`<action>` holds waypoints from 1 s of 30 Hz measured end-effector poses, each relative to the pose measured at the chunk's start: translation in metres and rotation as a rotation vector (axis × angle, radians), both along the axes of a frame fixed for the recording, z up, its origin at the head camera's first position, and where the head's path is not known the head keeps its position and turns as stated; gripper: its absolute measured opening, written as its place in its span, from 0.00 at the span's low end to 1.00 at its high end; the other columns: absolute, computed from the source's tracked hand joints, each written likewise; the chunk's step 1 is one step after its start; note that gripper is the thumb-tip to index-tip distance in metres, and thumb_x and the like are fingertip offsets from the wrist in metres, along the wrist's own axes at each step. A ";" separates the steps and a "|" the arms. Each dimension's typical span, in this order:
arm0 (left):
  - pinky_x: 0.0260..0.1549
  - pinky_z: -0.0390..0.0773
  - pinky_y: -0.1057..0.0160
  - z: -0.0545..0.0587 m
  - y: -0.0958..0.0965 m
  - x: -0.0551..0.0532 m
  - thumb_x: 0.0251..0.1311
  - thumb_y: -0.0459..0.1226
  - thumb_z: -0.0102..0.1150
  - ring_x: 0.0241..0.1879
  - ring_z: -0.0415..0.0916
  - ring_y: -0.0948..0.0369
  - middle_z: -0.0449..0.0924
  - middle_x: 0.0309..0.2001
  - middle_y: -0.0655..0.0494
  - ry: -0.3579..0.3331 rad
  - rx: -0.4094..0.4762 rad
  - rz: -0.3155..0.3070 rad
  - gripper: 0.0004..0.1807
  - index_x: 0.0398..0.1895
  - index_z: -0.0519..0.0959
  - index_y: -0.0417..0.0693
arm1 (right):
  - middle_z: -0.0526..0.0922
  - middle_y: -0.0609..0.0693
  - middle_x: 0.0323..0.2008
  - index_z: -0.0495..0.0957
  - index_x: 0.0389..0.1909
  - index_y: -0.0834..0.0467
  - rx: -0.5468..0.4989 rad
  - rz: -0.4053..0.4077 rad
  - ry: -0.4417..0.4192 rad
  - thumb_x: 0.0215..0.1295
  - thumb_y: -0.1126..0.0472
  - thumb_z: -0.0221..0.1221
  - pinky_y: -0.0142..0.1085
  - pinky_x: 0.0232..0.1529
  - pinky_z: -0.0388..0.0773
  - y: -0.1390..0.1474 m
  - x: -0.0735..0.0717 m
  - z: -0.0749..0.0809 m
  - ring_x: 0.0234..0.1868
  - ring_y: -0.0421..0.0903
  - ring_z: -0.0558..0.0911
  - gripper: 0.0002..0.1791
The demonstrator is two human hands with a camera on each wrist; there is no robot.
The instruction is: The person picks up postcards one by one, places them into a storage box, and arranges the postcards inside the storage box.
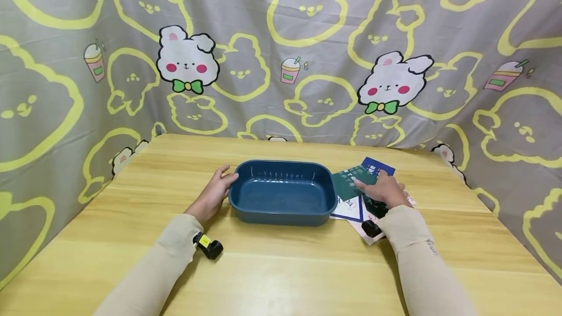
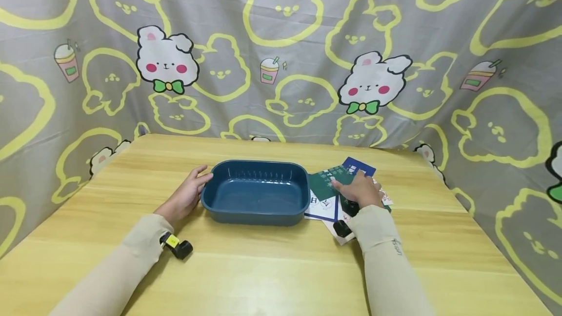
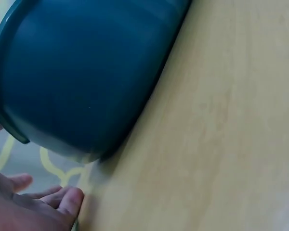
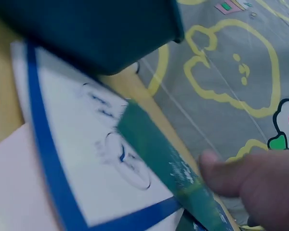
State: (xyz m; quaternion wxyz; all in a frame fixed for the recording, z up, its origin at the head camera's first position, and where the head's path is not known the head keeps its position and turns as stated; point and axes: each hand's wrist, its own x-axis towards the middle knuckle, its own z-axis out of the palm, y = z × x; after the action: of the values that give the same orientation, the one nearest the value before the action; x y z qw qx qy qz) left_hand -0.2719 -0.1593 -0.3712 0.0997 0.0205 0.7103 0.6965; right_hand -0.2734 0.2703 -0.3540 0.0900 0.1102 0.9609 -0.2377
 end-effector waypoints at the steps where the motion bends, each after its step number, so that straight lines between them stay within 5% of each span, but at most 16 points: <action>1: 0.69 0.47 0.50 -0.002 -0.001 0.000 0.74 0.43 0.44 0.73 0.43 0.46 0.43 0.74 0.38 0.005 -0.008 0.002 0.38 0.76 0.35 0.44 | 0.43 0.78 0.69 0.38 0.72 0.72 0.000 -0.019 -0.013 0.61 0.29 0.53 0.72 0.59 0.45 0.000 -0.002 -0.001 0.64 0.81 0.45 0.61; 12: 0.66 0.54 0.47 -0.010 -0.005 0.001 0.72 0.44 0.47 0.69 0.54 0.44 0.55 0.70 0.34 0.062 -0.118 -0.003 0.39 0.76 0.40 0.44 | 0.61 0.78 0.57 0.59 0.63 0.76 0.015 -0.049 -0.050 0.60 0.43 0.63 0.64 0.52 0.61 0.009 -0.014 -0.007 0.52 0.72 0.62 0.47; 23: 0.64 0.58 0.48 -0.013 -0.007 -0.002 0.72 0.47 0.48 0.66 0.60 0.44 0.61 0.67 0.36 0.091 -0.180 0.003 0.36 0.75 0.47 0.43 | 0.63 0.77 0.57 0.54 0.63 0.82 -0.165 -0.023 -0.058 0.60 0.51 0.65 0.54 0.51 0.70 0.019 -0.012 -0.001 0.50 0.63 0.69 0.47; 26: 0.63 0.60 0.48 -0.012 -0.008 -0.001 0.72 0.47 0.48 0.64 0.63 0.45 0.62 0.65 0.36 0.092 -0.196 0.016 0.34 0.73 0.51 0.42 | 0.71 0.68 0.40 0.70 0.46 0.74 -0.190 -0.038 -0.023 0.60 0.54 0.64 0.47 0.41 0.72 0.022 -0.010 -0.001 0.40 0.58 0.72 0.27; 28: 0.63 0.61 0.48 -0.012 -0.007 -0.001 0.72 0.48 0.48 0.62 0.64 0.45 0.63 0.64 0.37 0.103 -0.208 0.013 0.33 0.72 0.53 0.41 | 0.70 0.60 0.30 0.70 0.29 0.66 -0.173 -0.056 0.027 0.60 0.56 0.61 0.42 0.34 0.70 0.026 -0.009 -0.001 0.34 0.54 0.71 0.16; 30: 0.62 0.62 0.48 -0.012 -0.005 -0.001 0.72 0.49 0.48 0.62 0.65 0.45 0.63 0.64 0.38 0.111 -0.216 0.009 0.33 0.71 0.55 0.41 | 0.68 0.55 0.27 0.67 0.23 0.60 -0.179 -0.094 0.079 0.61 0.58 0.57 0.40 0.31 0.66 0.031 -0.007 -0.001 0.32 0.52 0.71 0.13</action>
State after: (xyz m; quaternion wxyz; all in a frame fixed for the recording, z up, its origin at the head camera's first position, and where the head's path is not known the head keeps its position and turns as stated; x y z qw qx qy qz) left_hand -0.2733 -0.1646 -0.3832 0.0587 0.0450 0.7857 0.6141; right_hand -0.2803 0.3010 -0.3547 0.0503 0.1374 0.9323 -0.3308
